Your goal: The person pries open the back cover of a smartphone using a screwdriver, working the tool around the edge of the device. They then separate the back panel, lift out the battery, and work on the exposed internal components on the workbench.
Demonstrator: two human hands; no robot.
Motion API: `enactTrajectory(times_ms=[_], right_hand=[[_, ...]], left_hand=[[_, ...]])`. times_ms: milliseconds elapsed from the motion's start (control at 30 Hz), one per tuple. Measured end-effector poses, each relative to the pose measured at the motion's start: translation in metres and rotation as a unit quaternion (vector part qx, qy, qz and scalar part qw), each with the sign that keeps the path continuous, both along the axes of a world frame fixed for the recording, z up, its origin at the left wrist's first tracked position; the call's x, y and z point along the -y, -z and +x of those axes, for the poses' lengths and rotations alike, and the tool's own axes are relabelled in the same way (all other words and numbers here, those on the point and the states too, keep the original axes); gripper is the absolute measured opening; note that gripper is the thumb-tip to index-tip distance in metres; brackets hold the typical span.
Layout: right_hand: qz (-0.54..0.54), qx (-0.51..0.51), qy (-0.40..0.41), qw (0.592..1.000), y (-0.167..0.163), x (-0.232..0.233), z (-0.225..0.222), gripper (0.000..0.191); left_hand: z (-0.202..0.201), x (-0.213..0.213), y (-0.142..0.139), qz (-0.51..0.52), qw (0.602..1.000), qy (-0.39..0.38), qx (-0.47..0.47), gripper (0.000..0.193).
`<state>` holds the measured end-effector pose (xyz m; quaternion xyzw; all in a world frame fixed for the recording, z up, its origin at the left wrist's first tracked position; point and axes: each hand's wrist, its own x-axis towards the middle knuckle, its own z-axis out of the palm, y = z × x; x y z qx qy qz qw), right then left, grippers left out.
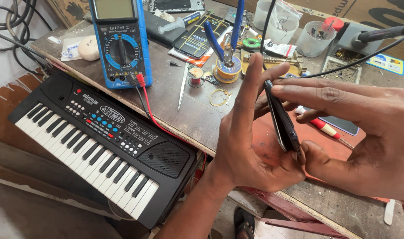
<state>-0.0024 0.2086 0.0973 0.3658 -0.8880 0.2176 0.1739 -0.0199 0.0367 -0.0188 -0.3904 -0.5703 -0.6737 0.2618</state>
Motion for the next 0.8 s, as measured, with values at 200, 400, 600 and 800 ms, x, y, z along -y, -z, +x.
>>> enactTrajectory(times_ms=[200, 400, 600, 800], right_hand=[[-0.016, 0.020, -0.009, 1.000, 0.001, 0.003, -0.001, 0.076], [0.003, -0.020, -0.001, 1.000, 0.002, 0.007, 0.001, 0.075], [0.013, -0.031, 0.062, 0.997, 0.010, 0.015, 0.013, 0.075], [0.034, -0.072, 0.155, 0.985, 0.014, 0.030, 0.025, 0.061]], left_hand=[[0.000, 0.001, -0.001, 0.001, 1.000, -0.005, 0.001, 0.111], [0.000, 0.002, -0.003, -0.010, 0.999, -0.028, -0.014, 0.109], [0.000, 0.006, 0.000, -0.030, 0.999, -0.043, -0.013, 0.097], [0.000, 0.003, 0.006, -0.076, 0.990, -0.113, -0.044, 0.085]])
